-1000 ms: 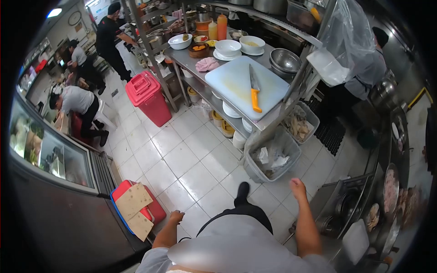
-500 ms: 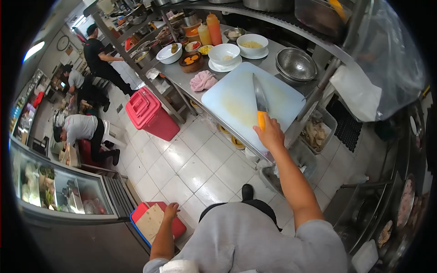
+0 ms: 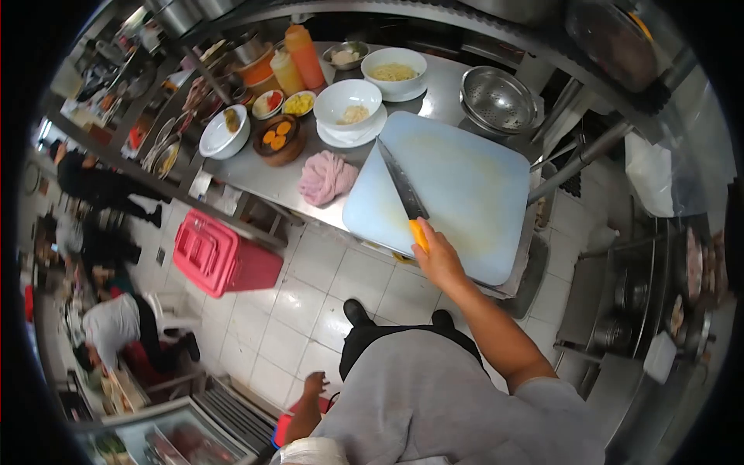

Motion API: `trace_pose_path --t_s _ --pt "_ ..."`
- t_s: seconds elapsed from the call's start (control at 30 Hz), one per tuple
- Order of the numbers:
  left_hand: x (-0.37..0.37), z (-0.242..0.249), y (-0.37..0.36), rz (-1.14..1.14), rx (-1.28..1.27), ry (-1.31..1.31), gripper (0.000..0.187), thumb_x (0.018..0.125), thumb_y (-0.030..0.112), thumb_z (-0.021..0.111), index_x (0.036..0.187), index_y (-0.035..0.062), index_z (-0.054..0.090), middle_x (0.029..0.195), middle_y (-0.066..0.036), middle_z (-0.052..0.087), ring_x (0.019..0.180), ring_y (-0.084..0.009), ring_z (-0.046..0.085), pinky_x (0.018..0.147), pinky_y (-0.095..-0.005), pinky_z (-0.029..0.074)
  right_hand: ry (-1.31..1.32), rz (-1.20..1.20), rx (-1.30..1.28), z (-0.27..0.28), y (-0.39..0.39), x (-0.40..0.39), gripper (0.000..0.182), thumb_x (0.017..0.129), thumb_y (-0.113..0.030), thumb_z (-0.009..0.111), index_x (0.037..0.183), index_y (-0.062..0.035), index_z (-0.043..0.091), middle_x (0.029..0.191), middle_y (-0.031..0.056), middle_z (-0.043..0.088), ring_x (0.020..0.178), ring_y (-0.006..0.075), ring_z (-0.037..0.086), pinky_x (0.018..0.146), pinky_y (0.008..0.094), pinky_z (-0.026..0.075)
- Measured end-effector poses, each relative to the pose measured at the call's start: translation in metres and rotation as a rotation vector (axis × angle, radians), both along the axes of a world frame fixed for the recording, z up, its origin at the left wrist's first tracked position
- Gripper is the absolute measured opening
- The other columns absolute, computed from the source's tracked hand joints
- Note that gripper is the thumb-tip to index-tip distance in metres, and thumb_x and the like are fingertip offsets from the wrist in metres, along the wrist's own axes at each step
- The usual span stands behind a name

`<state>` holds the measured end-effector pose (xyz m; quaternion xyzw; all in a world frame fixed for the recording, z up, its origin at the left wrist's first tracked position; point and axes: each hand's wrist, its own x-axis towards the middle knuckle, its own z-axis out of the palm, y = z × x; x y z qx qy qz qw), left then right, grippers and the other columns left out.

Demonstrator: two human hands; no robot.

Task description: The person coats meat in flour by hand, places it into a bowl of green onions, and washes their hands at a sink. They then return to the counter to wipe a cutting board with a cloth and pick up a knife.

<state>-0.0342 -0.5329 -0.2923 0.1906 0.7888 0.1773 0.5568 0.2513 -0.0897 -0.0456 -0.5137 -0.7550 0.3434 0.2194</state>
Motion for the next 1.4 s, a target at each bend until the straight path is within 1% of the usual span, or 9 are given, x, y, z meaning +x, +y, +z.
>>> trace_pose_path --t_s 0.13,0.33,0.4,0.43,0.6,0.93,1.13,1.37,1.4 --pt "-0.139 0.024 0.136 0.301 0.043 -0.051 0.030 0.085 0.027 0.049 0.111 0.0114 0.052 0.101 -0.005 0.056 0.088 -0.0228 0.062 0.064 -0.0388 0.046 -0.076 -0.168 -0.003 0.006 0.013 -0.051 0.056 0.086 -0.021 0.053 0.136 -0.0118 0.029 0.102 0.0203 0.053 0.086 0.0362 0.056 0.077 0.0425 0.047" --pt "-0.283 0.069 0.284 0.124 0.160 0.067 0.029 0.085 0.020 0.049 0.108 0.0033 0.056 0.094 -0.011 0.060 0.086 -0.0231 0.064 0.057 -0.0306 0.048 0.285 -0.861 -0.439 0.043 0.016 -0.063 0.056 0.090 -0.021 0.048 0.139 -0.0114 0.023 0.106 0.0218 0.052 0.091 0.0341 0.056 0.078 0.0399 0.046" --pt "-0.297 0.081 0.321 0.030 0.376 0.221 0.026 0.086 0.021 0.050 0.102 0.0030 0.060 0.089 -0.009 0.061 0.083 -0.0198 0.063 0.058 -0.0281 0.047 0.178 -0.859 -0.136 -0.006 -0.010 -0.046 0.055 0.089 -0.019 0.049 0.138 -0.0123 0.025 0.106 0.0201 0.053 0.076 0.0289 0.057 0.069 0.0364 0.048" --pt "-0.291 0.096 0.343 0.006 0.383 0.213 0.026 0.086 0.021 0.050 0.102 0.0030 0.060 0.089 -0.009 0.061 0.083 -0.0198 0.063 0.058 -0.0281 0.047 0.055 -0.823 0.155 -0.024 -0.026 -0.042 0.053 0.089 -0.017 0.050 0.137 -0.0133 0.028 0.107 0.0185 0.055 0.060 0.0236 0.058 0.060 0.0330 0.049" --pt "-0.190 0.200 0.419 -0.371 0.804 0.205 0.023 0.087 0.019 0.055 0.100 0.0015 0.061 0.094 -0.009 0.062 0.085 -0.0179 0.060 0.071 -0.0283 0.047 -0.058 -0.298 -0.120 0.023 -0.086 -0.098 0.051 0.086 -0.015 0.054 0.134 -0.0138 0.037 0.112 0.0191 0.054 0.102 0.0317 0.053 0.085 0.0382 0.043" --pt "-0.083 0.227 0.527 -0.690 1.276 0.511 0.034 0.081 0.013 0.057 0.114 0.0062 0.055 0.121 -0.017 0.050 0.111 -0.0334 0.046 0.092 -0.0371 0.038 -0.192 -1.029 0.121 0.020 -0.110 -0.015 0.048 0.085 -0.018 0.056 0.130 -0.0109 0.040 0.114 0.0205 0.054 0.101 0.0372 0.054 0.083 0.0420 0.044" --pt "-0.058 0.198 0.551 -0.842 1.218 0.752 0.050 0.075 0.021 0.059 0.123 0.0100 0.050 0.130 -0.021 0.042 0.119 -0.0376 0.040 0.100 -0.0446 0.030 -0.210 -0.487 0.010 0.022 -0.166 -0.045 0.047 0.085 -0.021 0.057 0.130 -0.0193 0.043 0.093 0.0142 0.057 0.082 0.0354 0.058 0.069 0.0424 0.048" --pt "-0.065 0.207 0.516 -0.929 1.325 0.846 0.057 0.072 0.021 0.062 0.125 0.0083 0.047 0.127 -0.021 0.044 0.115 -0.0367 0.043 0.098 -0.0436 0.033 -0.244 -0.836 0.425 -0.030 -0.175 0.079 0.046 0.087 -0.024 0.056 0.131 -0.0199 0.042 0.082 0.0098 0.054 0.059 0.0237 0.056 0.051 0.0357 0.047" --pt "-0.065 0.214 0.500 -0.948 1.324 0.845 0.056 0.071 0.017 0.062 0.124 0.0069 0.047 0.123 -0.021 0.046 0.113 -0.0365 0.044 0.097 -0.0434 0.034 0.000 -1.076 0.070 -0.003 -0.177 0.084 0.046 0.087 -0.023 0.055 0.131 -0.0194 0.042 0.081 0.0084 0.053 0.052 0.0186 0.053 0.045 0.0315 0.045"
